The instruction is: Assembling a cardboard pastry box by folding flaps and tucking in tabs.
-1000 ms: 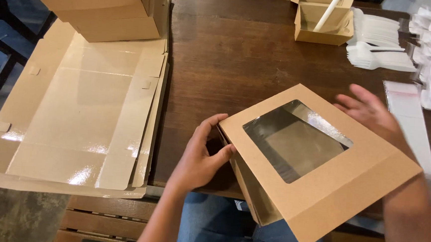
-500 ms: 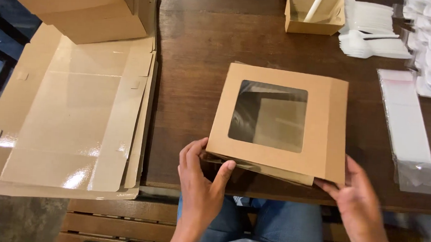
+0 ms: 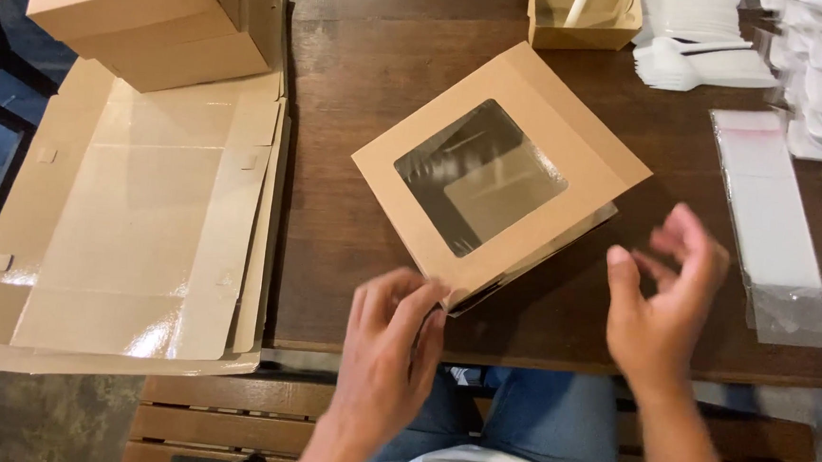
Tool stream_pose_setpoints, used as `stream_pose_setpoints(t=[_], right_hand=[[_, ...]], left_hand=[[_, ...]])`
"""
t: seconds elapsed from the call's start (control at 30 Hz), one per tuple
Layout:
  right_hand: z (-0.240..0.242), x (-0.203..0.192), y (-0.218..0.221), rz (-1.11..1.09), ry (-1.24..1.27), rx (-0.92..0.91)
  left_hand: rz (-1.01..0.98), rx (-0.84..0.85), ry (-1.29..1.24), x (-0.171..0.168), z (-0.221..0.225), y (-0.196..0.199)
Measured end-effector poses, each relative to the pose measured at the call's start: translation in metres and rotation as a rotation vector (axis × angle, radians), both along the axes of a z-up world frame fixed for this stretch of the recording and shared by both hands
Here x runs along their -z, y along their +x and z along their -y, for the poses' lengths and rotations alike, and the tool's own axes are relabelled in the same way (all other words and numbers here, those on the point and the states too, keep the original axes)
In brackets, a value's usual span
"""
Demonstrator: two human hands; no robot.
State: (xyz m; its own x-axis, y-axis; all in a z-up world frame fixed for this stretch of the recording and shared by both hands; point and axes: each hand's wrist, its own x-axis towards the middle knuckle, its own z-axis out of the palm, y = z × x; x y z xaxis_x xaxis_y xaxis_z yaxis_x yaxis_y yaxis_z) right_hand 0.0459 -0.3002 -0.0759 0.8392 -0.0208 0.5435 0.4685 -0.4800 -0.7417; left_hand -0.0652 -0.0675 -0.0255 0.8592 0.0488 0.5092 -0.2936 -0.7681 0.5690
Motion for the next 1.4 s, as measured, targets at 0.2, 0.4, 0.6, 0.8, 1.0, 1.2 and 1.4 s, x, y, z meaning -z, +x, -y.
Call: stream_pose_setpoints(t=[0.2, 0.4, 0.6, 0.8, 1.0, 1.2, 1.4], right_hand=[[-0.030, -0.019, -0.054, -0.421, 0.029, -0.486], [-0.051, -0.025, -0.055, -0.361, 0.021, -0.552], [-0.063, -0.015, -0.066, -0.470, 0.085, -0.279], [-0.066, -0.010, -0.068, -0.718, 0.381, -0.222], [-0.066, -0.006, -0.066, -0.748, 0.503, -0.206], [-0.062, 0.002, -0.065, -0.704, 0.482, -0.262], [-0.060, 0.015, -0.064, -0.496, 0.413, -0.356]], left_hand=[[-0.156, 0.092, 0.104, -0.008, -0.018, 0.025], [-0.188, 0.080, 0.085, -0.002, -0.012, 0.024], [-0.155, 0.090, 0.142, -0.006, -0.009, 0.025], [-0.159, 0.110, 0.215, -0.018, -0.003, 0.028], [-0.043, 0.195, 0.513, -0.019, 0.006, 0.047], [-0.071, 0.054, 0.890, -0.017, 0.027, 0.052], [-0.130, -0.095, 1.079, -0.013, 0.046, 0.047]])
